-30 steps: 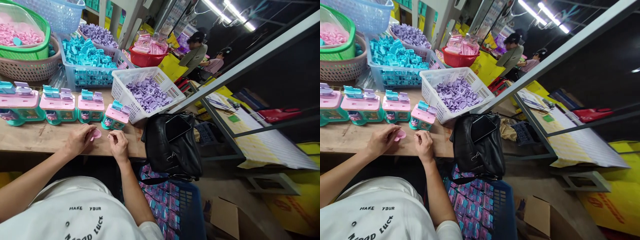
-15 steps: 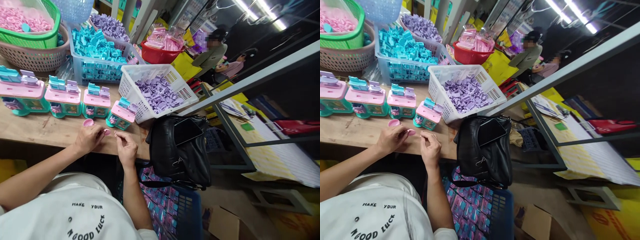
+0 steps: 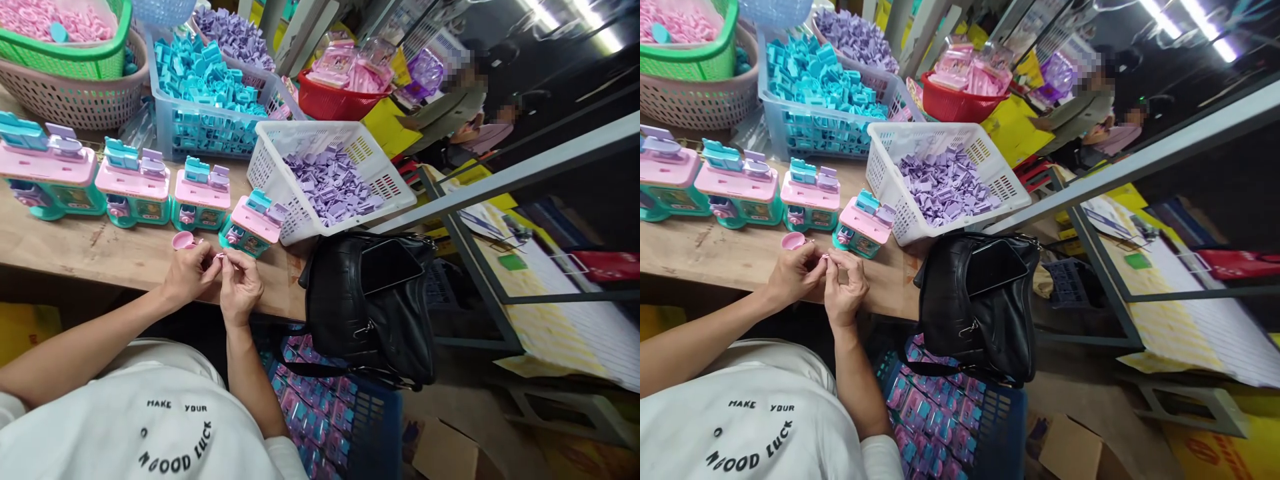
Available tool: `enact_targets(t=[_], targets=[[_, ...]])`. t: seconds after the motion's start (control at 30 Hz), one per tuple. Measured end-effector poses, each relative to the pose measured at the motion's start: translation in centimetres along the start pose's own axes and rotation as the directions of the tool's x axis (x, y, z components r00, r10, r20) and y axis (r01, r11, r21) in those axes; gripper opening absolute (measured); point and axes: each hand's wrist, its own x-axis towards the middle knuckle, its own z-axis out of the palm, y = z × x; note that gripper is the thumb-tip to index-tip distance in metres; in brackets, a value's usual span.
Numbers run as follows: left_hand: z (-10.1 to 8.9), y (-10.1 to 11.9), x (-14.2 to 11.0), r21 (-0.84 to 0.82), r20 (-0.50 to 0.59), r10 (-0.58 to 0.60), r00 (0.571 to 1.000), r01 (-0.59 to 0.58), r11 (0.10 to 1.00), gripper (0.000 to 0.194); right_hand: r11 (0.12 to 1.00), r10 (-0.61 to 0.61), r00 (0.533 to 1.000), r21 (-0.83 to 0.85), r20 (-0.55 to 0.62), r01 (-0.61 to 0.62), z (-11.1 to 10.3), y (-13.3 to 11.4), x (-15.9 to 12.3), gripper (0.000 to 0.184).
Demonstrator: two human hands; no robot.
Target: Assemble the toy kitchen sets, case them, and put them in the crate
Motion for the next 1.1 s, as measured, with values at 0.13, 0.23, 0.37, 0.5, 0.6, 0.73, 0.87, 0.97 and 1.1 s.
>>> enact_targets(t=[0.13,0.23,0.37,0.5,0.6,0.73,0.87,0.97,1.1], targets=[[0.1,-0.4,0.0,0.024,-0.010,0.047,0.999,-0.047,0.999,0.021,0.997,-0.072,0.997,-0.032,-0.018,0.072,0.1,0.1,-0.1,0.012],[0.1,-0.9,-0.1,0.078,-0.013,0.093,0.996,-0.092,0.993,0.020,0.987,-0.160,0.986,-0.044,-0.055,0.157,0.2,0.1,-0.1,0.009],[0.4,-1.3,-0.5,0.199,0.022,0.100,0.995,-0.103,0.975,0.017,0.969,-0.245,0.966,-0.060,-0.082,0.240,0.4,0.1,-0.2,0.007],[0.5,-1.6,-0.8,0.313,0.024,0.073,0.997,-0.077,0.947,0.018,0.960,-0.268,0.962,-0.096,-0.050,0.263,0.6,0.2,-0.3,0.009],[0.5,-1.7,-0.9,0.303,0.011,0.099,0.995,-0.098,0.948,0.017,0.970,-0.207,0.978,-0.134,-0.023,0.202,0.1,0.2,-0.5,0.013],[0.7,-1.8,-1.0,0.305,-0.008,0.149,0.989,-0.139,0.942,0.018,0.951,-0.204,0.979,-0.231,0.026,0.204,-0.7,-0.3,-0.5,0.015],[0.6,-1.6,-1.0,0.382,-0.002,0.166,0.986,-0.152,0.912,0.019,0.934,-0.235,0.971,-0.268,0.041,0.237,-0.3,-0.8,-0.1,0.021],[0.3,-1.2,-0.8,0.340,-0.008,0.117,0.993,-0.107,0.934,0.019,0.932,-0.225,0.973,-0.278,0.053,0.230,0.1,-1.1,0.2,0.025],[-0.3,0.3,0.3,0.051,0.020,-0.066,0.998,0.065,0.997,0.020,0.891,-0.330,0.938,-0.293,0.102,0.345,-1.0,-1.3,0.8,0.016]])
